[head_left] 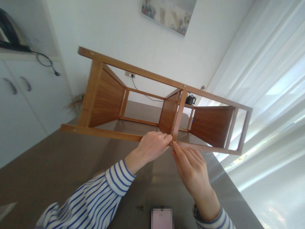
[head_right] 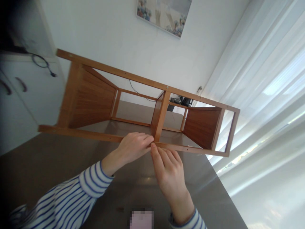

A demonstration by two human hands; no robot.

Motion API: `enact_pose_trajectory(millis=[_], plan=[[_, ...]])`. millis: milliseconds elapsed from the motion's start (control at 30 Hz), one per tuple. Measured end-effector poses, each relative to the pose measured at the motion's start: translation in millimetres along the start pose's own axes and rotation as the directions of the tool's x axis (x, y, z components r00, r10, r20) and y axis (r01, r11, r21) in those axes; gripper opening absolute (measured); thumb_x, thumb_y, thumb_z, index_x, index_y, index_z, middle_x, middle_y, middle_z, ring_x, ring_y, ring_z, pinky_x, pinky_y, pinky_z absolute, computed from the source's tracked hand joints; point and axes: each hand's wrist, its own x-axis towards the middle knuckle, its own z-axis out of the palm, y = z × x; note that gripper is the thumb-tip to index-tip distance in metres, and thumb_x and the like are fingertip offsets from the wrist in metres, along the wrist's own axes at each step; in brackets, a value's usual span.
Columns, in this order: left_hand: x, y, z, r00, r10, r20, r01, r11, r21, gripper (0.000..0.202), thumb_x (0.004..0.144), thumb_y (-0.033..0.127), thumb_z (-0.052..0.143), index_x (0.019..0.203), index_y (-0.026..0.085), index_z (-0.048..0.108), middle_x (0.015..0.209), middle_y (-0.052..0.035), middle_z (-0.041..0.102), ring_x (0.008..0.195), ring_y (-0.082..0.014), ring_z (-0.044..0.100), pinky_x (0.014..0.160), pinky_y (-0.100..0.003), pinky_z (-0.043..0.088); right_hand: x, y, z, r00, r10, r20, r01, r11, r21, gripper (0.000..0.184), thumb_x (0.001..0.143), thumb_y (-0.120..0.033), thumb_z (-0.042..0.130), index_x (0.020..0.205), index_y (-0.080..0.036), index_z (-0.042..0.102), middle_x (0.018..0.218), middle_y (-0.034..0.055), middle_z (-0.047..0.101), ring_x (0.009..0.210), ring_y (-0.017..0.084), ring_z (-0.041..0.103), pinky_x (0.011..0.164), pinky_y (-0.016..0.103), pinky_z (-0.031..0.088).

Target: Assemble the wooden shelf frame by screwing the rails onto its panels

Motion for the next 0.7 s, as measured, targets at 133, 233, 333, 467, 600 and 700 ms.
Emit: enact_pose_trajectory(millis=[133,233,333,467,600,700], plan=[[0,0,0.7,1.0,0.005,-0.01,-0.005,1.0,0.006,0.012,0.086,0.029,0.06,0.081,0.018,0.056,0.074,-0.0013,0.066,0.069,-0.0187,0.064,0.055,-0.028,0.04,6,-1,-3,0.998,0.038,-0.052,-0.041,0.997,-0.07,0.029,0.088,-0.015,0.06,0.117,-0.011,0.058,0.097,0.0089,0.071,0.085,0.02,0.065,0.077,0.033,0.048],[1,0,0.1,1.0,0.012,-0.002,-0.012,1.0,0.01,0.013,0.083,0.027,0.063,0.082,0.018,0.055,0.074,-0.0013,0.066,0.069,-0.0191,0.064,0.055,-0.027,0.041,9,-4,-3,0.994,0.065,-0.093,-0.074,0.992,-0.102,0.022,0.088,-0.018,0.062,0.108,-0.011,0.062,0.089,0.0077,0.071,0.078,0.019,0.064,0.073,0.031,0.046],[1,0,-0.8,1.0,0.013,0.008,-0.014,1.0,0.011,0.013,0.081,0.026,0.065,0.083,0.018,0.055,0.075,-0.0014,0.066,0.07,-0.0191,0.064,0.056,-0.027,0.041,8,-6,-3,0.988,0.09,-0.123,-0.106,0.985,-0.133,0.017,0.088,-0.022,0.062,0.102,-0.012,0.063,0.081,0.0054,0.07,0.07,0.017,0.063,0.068,0.029,0.043],[1,0,-2.7,1.0,0.005,0.02,-0.005,1.0,0.017,0.012,0.083,0.025,0.063,0.083,0.017,0.055,0.076,-0.002,0.066,0.07,-0.0184,0.064,0.056,-0.027,0.041,3,-9,-1,0.979,0.155,-0.135,-0.176,0.972,-0.154,0.01,0.089,-0.024,0.06,0.086,-0.016,0.065,0.065,0.0006,0.065,0.058,0.014,0.057,0.061,0.027,0.038],[1,1,-3.9,1.0,0.0,0.03,-0.001,1.0,0.014,0.012,0.083,0.025,0.063,0.085,0.017,0.055,0.076,-0.0023,0.066,0.07,-0.0188,0.064,0.056,-0.028,0.042,1,-16,3,0.938,0.336,-0.079,-0.341,0.938,-0.062,0.024,0.091,-0.027,0.054,0.069,-0.019,0.059,0.058,-0.0007,0.057,0.053,0.012,0.051,0.056,0.026,0.033],[1,1,-3.7,0.999,0.001,0.04,-0.001,1.0,0.005,0.013,0.083,0.027,0.064,0.085,0.017,0.055,0.076,-0.0024,0.066,0.071,-0.0194,0.064,0.056,-0.028,0.043,5,-22,5,0.853,0.521,0.013,-0.52,0.849,0.096,0.034,0.092,-0.03,0.05,0.06,-0.019,0.051,0.054,-0.0024,0.051,0.049,0.01,0.045,0.052,0.024,0.031]])
